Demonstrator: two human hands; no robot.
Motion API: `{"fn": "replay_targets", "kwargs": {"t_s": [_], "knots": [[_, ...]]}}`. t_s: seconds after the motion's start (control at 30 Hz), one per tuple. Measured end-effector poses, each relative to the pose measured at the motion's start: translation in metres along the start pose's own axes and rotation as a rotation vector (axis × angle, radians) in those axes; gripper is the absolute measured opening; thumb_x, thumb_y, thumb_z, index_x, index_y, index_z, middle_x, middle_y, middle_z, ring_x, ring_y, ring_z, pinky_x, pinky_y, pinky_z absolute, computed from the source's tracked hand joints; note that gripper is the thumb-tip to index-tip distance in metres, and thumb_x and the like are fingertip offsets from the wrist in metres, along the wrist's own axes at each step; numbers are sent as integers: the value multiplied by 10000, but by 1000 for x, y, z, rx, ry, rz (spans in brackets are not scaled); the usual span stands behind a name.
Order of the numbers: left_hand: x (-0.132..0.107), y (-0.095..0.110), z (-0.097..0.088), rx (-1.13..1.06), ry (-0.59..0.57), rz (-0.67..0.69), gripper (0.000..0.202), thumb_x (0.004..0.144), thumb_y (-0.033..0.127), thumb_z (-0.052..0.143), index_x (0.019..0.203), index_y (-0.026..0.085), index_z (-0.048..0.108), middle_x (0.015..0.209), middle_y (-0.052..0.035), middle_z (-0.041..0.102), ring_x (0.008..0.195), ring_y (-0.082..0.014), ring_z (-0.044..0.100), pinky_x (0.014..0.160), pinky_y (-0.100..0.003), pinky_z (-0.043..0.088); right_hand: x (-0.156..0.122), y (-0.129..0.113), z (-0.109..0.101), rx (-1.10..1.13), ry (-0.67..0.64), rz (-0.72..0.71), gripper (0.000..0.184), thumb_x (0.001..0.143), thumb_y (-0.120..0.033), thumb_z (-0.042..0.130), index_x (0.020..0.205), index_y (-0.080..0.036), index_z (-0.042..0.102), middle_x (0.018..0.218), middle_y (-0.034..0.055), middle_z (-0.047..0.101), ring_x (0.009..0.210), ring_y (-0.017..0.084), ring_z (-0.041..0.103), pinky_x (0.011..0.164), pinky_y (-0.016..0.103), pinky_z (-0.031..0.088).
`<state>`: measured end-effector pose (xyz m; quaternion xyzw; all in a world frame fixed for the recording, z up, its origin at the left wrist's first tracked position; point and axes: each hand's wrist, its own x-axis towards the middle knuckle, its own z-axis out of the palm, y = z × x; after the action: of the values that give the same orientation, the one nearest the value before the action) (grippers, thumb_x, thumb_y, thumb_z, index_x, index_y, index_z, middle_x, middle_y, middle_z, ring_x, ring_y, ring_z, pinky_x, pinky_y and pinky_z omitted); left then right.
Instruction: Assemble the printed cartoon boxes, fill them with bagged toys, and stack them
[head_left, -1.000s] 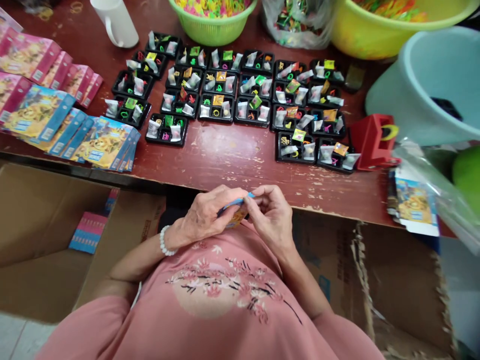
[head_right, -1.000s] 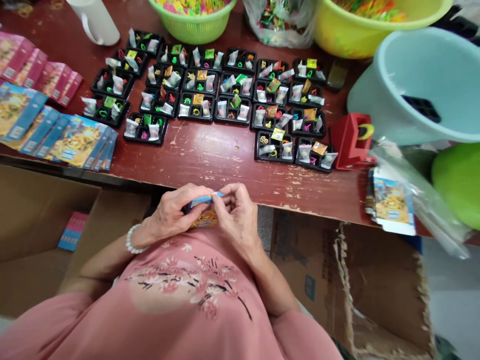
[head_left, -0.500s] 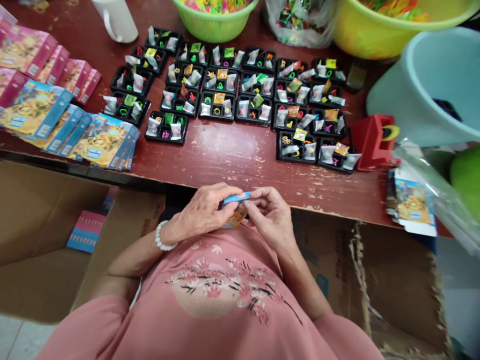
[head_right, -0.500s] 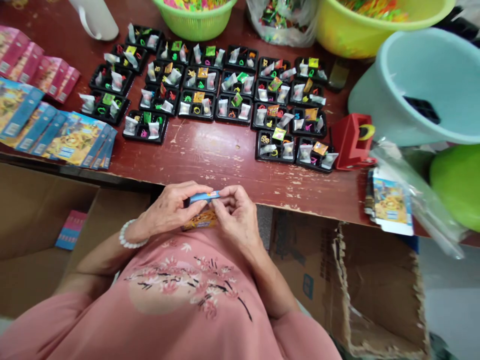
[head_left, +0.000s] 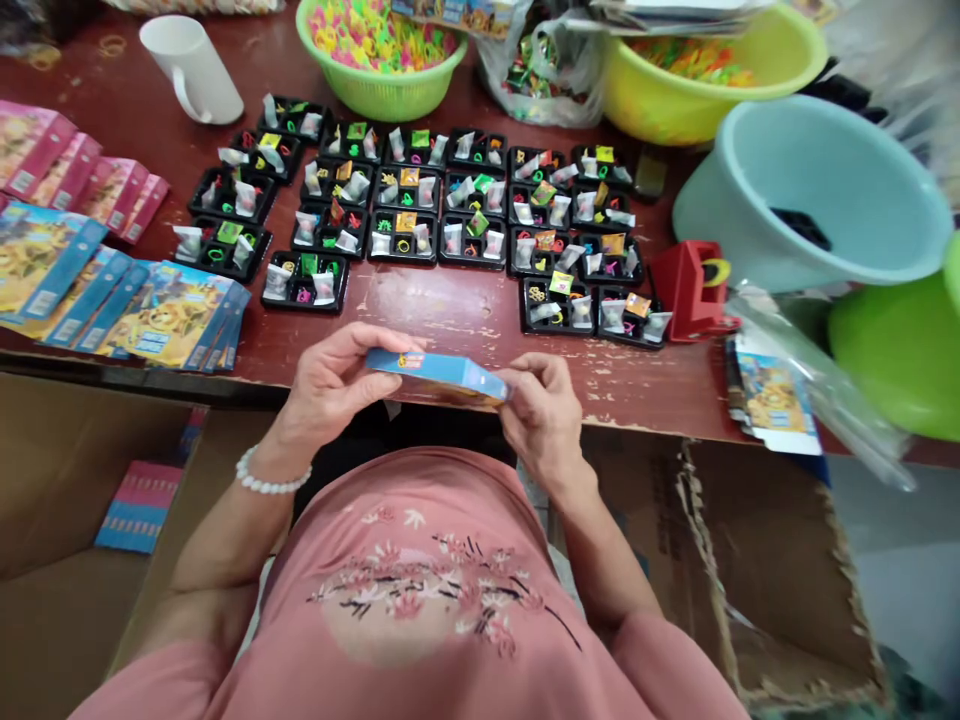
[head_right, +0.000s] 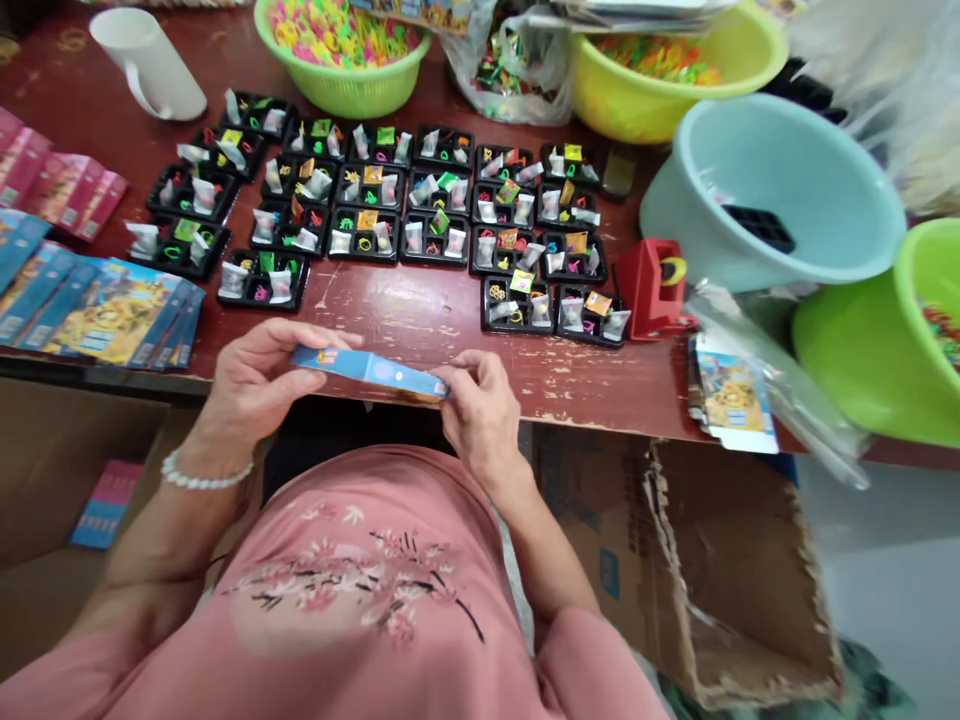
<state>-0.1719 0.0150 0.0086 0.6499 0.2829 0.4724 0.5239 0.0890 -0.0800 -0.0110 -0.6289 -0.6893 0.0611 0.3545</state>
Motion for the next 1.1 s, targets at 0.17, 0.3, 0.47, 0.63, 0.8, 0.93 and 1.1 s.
{"fn": "replay_targets", "kwargs": {"t_s": [0.17,0.3,0.47,0.63,0.8,0.93,1.1], "knots": [[18,-43,-31,557,-191,206,226,952,124,585,1095,233,722,1253,-81,769,1300,-265,677,1259,-572,448,0,29,17,-151,-3,-82,373,963,-103,530,1211,-283,744,1231,95,687,1088,258,666,895,427,619],[11,-48,-34,836,-248,236,391,972,96,479,1276,240,679,1475,-88,654,1471,-269,542,1310,-567,381,13,61,3,-224,-4,-10,356,996,-133,497,1219,-254,748,1196,128,700,1113,280,667,933,444,612],[10,-42,-5,1057,-456,108,913,815,464,873,1596,273,439,1699,-176,415,1605,-476,309,1283,-769,245,83,118,-28,-425,101,195,337,1046,-279,465,1163,-207,772,1133,162,724,1083,333,646,980,526,540],[28,-45,14,1224,-595,-51,1385,572,486,1036,1693,225,267,1719,-269,325,1615,-563,210,1237,-865,153,129,140,-33,-599,-151,183,397,1054,-328,446,1109,-193,816,1149,188,740,1078,381,591,833,496,490],[35,-45,19,1215,-623,-141,1429,564,528,1033,1705,234,226,1687,-258,367,1629,-541,190,1253,-839,175,113,135,-25,-627,-222,194,432,1049,-339,421,1137,-219,827,1204,169,740,1087,386,555,776,476,435],[34,-43,20,1209,-622,-159,1404,581,531,1023,1702,253,224,1685,-242,366,1626,-547,185,1249,-844,174,102,135,-24,-597,-206,150,410,1021,-299,435,1026,-211,836,1200,156,756,1079,380,557,810,513,441],[33,-46,20,1201,-619,-151,1393,588,504,1017,1692,233,213,1653,-260,377,1602,-551,224,1234,-834,224,104,141,-29,-531,-110,179,317,957,-256,504,973,-196,816,1192,162,756,1052,376,599,852,540,485]]}}
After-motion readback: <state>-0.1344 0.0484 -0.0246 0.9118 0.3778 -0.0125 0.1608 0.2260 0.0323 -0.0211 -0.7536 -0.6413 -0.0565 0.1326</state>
